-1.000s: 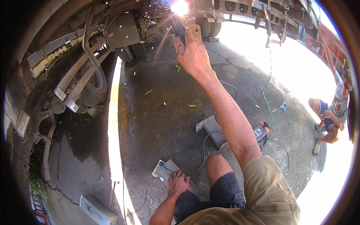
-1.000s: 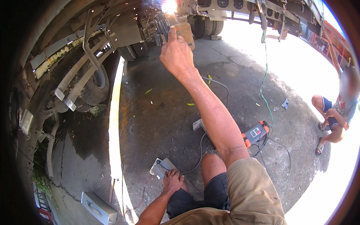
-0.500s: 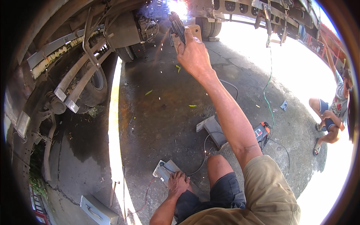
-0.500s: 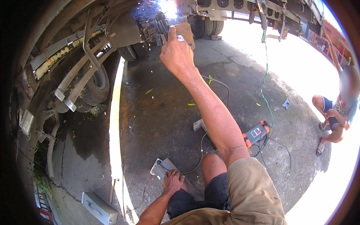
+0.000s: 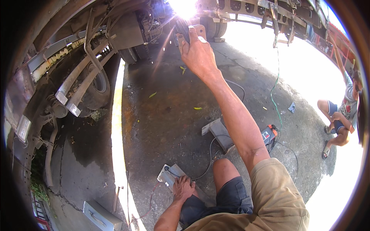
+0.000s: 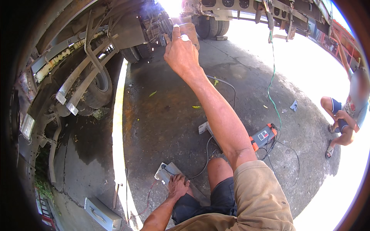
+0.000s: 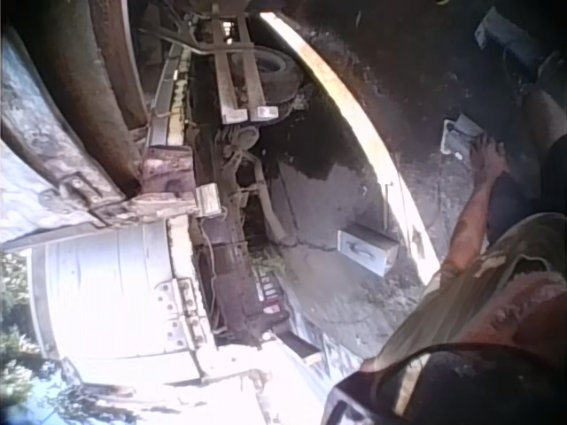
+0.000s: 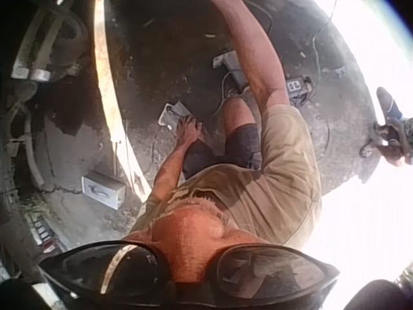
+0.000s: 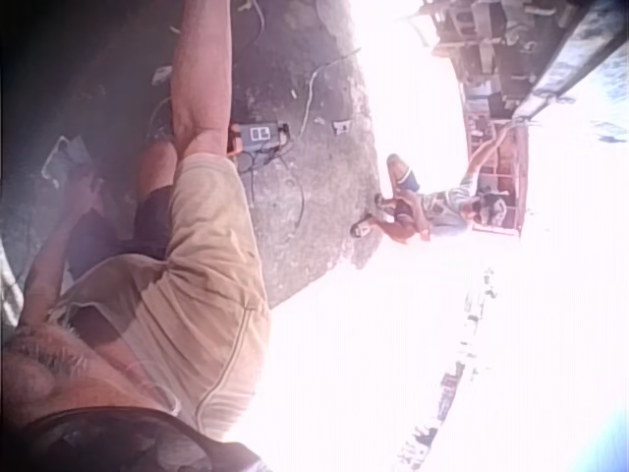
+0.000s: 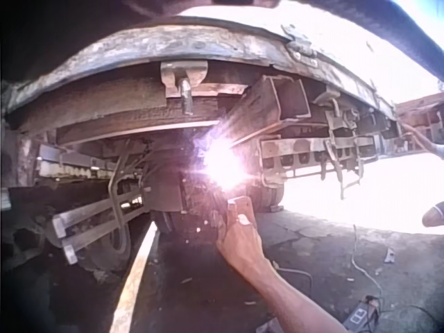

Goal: The person kneels under a vehicle and uses a welding torch to weld a metal plate attached to the undercarriage. They repeatedly position the torch, create sparks, and adjust the metal plate while another person sits nearby.

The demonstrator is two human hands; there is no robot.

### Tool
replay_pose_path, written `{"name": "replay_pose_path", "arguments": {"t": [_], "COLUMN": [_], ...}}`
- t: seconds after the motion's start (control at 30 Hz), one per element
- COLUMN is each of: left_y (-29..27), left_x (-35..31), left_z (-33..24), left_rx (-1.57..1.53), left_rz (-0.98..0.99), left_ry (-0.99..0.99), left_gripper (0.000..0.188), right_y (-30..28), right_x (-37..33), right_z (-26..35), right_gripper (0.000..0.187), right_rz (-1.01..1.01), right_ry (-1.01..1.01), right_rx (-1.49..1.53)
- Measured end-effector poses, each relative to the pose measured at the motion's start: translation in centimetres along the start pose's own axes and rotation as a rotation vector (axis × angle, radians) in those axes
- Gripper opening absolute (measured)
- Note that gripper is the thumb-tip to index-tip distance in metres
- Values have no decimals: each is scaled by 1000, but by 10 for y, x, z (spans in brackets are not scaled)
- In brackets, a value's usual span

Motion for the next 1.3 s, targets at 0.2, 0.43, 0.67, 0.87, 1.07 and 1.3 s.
{"name": "replay_pose_path", "arguments": {"t": [0.2,0.43,0.67,0.87,1.07,1.3], "left_y": [-4,-4,-4,0,-3,-5], "left_x": [-1,0,0,1,1,0], "left_z": [-2,-2,-2,0,-1,-2], "left_rx": [8,32,36,38,37,42], "left_rz": [12,30,35,25,43,49], "left_ry": [-7,-7,-9,-1,-9,-13], "left_gripper": [55,56,57,57,57,57], "right_y": [0,2,1,2,2,1], "right_x": [0,3,4,4,5,4], "right_z": [-1,-6,-4,-5,-7,-4], "right_gripper": [61,61,63,64,64,64], "right_rz": [-21,-87,-22,-32,-43,-28], "right_ry": [-13,-59,-15,-18,-26,-17], "right_rx": [-3,2,16,13,28,33]}}
Point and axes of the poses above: each hand's wrist, its own x-axis towards the middle knuckle, its own y-axis out of the palm, z = x × y, the point moved 5 cm from there along x, towards the middle knuckle, and after that the axes turned 1 degree about y, right-handed, at the moved point
